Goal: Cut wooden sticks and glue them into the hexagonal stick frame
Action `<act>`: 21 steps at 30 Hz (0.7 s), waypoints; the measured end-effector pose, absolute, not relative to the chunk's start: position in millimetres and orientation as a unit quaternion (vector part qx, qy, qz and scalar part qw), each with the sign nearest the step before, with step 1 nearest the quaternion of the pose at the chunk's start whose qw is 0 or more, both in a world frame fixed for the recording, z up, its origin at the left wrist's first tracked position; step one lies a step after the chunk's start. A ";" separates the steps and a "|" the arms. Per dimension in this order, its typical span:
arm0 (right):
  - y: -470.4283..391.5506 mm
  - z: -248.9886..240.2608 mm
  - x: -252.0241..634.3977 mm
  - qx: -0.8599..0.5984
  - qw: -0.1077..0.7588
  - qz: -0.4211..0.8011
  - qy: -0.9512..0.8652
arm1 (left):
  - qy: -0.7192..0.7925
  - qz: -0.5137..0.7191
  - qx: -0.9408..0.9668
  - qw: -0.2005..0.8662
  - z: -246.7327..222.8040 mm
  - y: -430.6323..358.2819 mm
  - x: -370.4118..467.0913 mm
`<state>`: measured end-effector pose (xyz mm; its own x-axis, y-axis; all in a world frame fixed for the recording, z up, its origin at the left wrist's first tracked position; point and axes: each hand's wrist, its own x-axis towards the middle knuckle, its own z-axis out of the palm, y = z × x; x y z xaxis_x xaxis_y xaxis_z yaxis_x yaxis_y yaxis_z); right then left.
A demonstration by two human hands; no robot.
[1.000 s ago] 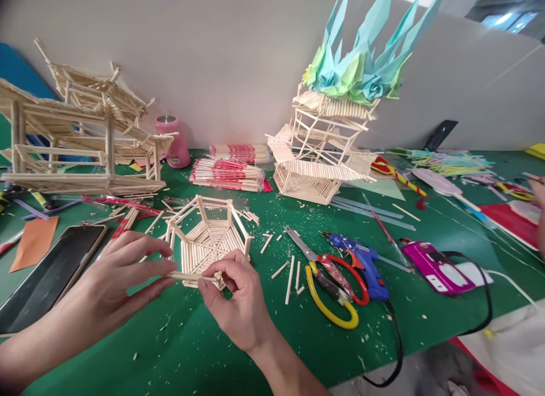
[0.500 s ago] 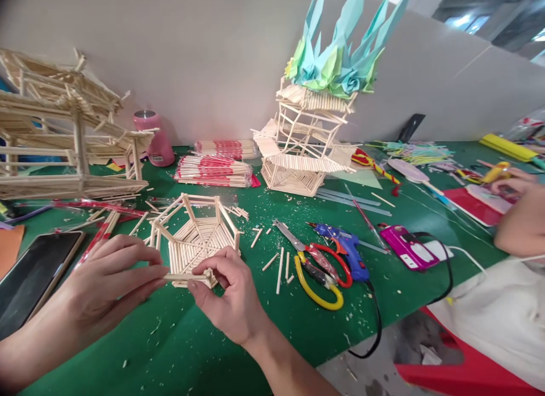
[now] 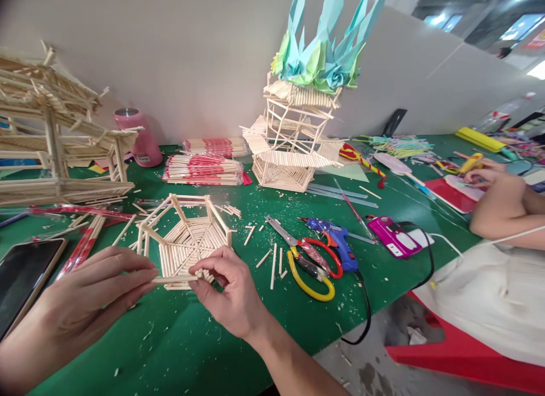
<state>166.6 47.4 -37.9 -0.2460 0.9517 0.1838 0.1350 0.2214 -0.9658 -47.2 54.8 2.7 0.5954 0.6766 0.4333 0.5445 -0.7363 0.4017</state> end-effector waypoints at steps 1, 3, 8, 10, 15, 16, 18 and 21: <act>47.4 -37.9 166.7 -0.423 0.445 0.460 -0.642 | 0.345 0.290 0.885 0.115 2.3 54.8 -46.8; 47.6 -38.0 167.0 -0.424 0.443 0.462 -0.640 | 0.344 0.287 0.886 0.119 0.9 54.9 -46.6; 48.1 -37.3 166.8 -0.426 0.446 0.458 -0.640 | 0.341 0.283 0.888 0.123 -2.8 55.0 -49.2; 47.9 -36.5 166.2 -0.426 0.445 0.459 -0.640 | 0.337 0.277 0.892 0.119 -2.7 54.7 -50.5; 47.2 -36.1 165.0 -0.426 0.448 0.459 -0.638 | 0.344 0.267 0.893 0.114 -0.4 54.4 -50.2; 47.2 -36.3 164.9 -0.424 0.451 0.459 -0.637 | 0.344 0.265 0.894 0.114 -0.2 54.5 -49.8; 47.2 -36.8 164.9 -0.422 0.455 0.461 -0.635 | 0.347 0.266 0.893 0.106 -0.3 54.8 -49.2; 47.3 -37.2 164.8 -0.421 0.457 0.463 -0.632 | 0.359 0.260 0.893 0.080 -0.9 54.5 -48.0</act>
<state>164.8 47.3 -37.2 -0.2288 0.9552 0.1875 0.1095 0.2167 -0.9701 -48.0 54.5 -0.9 0.6071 0.6821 0.4077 0.5988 -0.7299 0.3296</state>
